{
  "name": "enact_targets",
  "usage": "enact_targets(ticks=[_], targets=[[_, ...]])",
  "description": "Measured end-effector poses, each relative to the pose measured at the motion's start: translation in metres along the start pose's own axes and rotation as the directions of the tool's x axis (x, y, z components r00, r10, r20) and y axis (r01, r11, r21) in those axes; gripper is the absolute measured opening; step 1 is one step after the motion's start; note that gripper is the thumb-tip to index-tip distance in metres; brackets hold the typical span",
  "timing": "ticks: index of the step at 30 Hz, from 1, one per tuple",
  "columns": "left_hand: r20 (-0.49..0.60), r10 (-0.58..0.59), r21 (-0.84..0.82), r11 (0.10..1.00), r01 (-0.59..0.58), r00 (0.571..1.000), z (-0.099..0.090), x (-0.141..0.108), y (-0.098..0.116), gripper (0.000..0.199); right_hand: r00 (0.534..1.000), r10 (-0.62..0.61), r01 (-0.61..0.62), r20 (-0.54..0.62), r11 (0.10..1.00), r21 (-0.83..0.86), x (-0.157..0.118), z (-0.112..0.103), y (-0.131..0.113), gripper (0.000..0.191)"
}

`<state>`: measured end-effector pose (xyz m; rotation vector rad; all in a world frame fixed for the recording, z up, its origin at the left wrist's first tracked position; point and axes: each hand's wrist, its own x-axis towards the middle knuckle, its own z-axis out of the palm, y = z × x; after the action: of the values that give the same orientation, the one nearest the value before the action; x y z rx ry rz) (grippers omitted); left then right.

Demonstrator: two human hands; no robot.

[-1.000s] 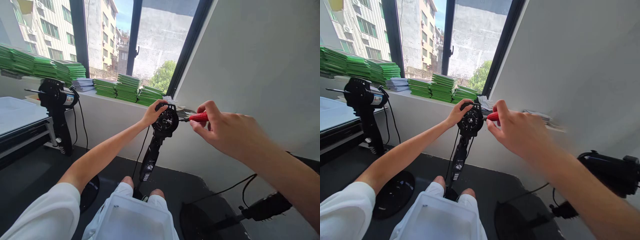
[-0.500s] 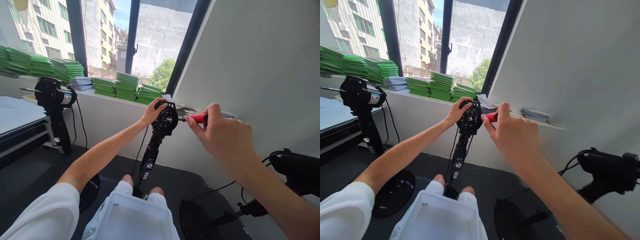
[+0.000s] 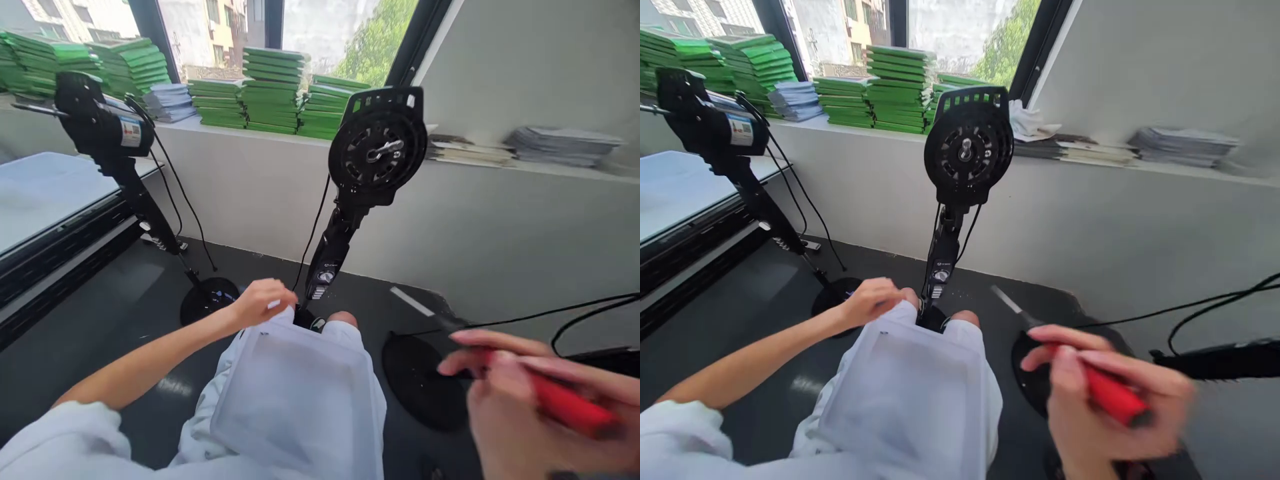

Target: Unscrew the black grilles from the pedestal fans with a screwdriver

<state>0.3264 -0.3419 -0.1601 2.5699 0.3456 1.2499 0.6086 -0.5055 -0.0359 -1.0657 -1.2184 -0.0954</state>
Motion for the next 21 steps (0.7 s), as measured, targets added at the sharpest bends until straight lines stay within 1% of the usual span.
enact_targets(ticks=[1,2,3,4,5,6,7,8,9,11,14,16,18,20,21], targets=[[0.208,0.027,0.117,0.992,-0.052,0.978,0.006,-0.032,0.007,0.017,0.996,-0.025,0.02,0.089,0.998,0.052,-0.026,0.003,0.01,0.018],[0.372,0.014,0.208,0.973,-0.098,0.928,0.013,-0.058,0.013,0.014,0.963,0.023,-0.034,0.268,0.999,0.035,-0.052,0.007,0.02,0.019],[0.511,-0.026,0.283,0.949,-0.14,0.859,0.019,-0.078,0.017,0.01,0.918,0.009,-0.011,0.396,1.0,0.002,-0.077,0.012,0.028,0.02],[0.614,-0.094,0.359,0.918,-0.171,0.784,0.026,-0.093,0.02,0.007,0.86,-0.011,0.026,0.511,0.999,-0.022,-0.1,0.017,0.035,0.02],[0.68,-0.168,0.427,0.882,-0.198,0.714,0.033,-0.103,0.021,0.006,0.772,-0.026,0.051,0.635,0.998,-0.022,-0.122,0.022,0.04,0.019],[0.718,-0.24,0.484,0.846,-0.222,0.653,0.04,-0.11,0.021,0.008,0.716,-0.051,0.073,0.696,0.997,-0.002,-0.142,0.026,0.043,0.019],[0.737,-0.299,0.529,0.814,-0.241,0.606,0.047,-0.114,0.02,0.011,0.68,-0.069,0.094,0.73,0.996,0.007,-0.159,0.03,0.044,0.019],[0.742,-0.344,0.559,0.791,-0.249,0.575,0.054,-0.117,0.02,0.014,0.647,-0.088,0.117,0.757,0.993,0.016,-0.174,0.033,0.044,0.019],[0.743,-0.373,0.577,0.778,-0.249,0.557,0.06,-0.119,0.019,0.016,0.627,-0.103,0.137,0.772,0.99,0.021,-0.186,0.035,0.043,0.019],[0.74,-0.399,0.588,0.775,-0.233,0.542,0.072,-0.124,0.017,0.02,0.604,-0.116,0.166,0.789,0.986,0.017,-0.204,0.037,0.042,0.019],[0.732,-0.409,0.597,0.77,-0.224,0.545,0.087,-0.133,0.015,0.024,0.606,-0.089,0.167,0.791,0.986,-0.017,-0.221,0.033,0.045,0.023],[0.713,-0.424,0.618,0.756,-0.215,0.558,0.096,-0.137,0.013,0.028,0.616,-0.059,0.143,0.786,0.989,-0.038,-0.231,0.029,0.053,0.025],[0.68,-0.471,0.649,0.743,-0.162,0.562,0.105,-0.139,0.011,0.032,0.62,-0.028,0.106,0.784,0.993,-0.049,-0.242,0.026,0.063,0.025],[0.654,-0.522,0.669,0.737,-0.097,0.548,0.114,-0.137,0.009,0.033,0.611,0.004,0.061,0.792,0.997,-0.052,-0.255,0.024,0.074,0.024],[0.651,-0.536,0.671,0.738,-0.076,0.538,0.117,-0.136,0.008,0.032,0.596,0.019,0.039,0.803,0.998,-0.052,-0.261,0.023,0.079,0.024]])
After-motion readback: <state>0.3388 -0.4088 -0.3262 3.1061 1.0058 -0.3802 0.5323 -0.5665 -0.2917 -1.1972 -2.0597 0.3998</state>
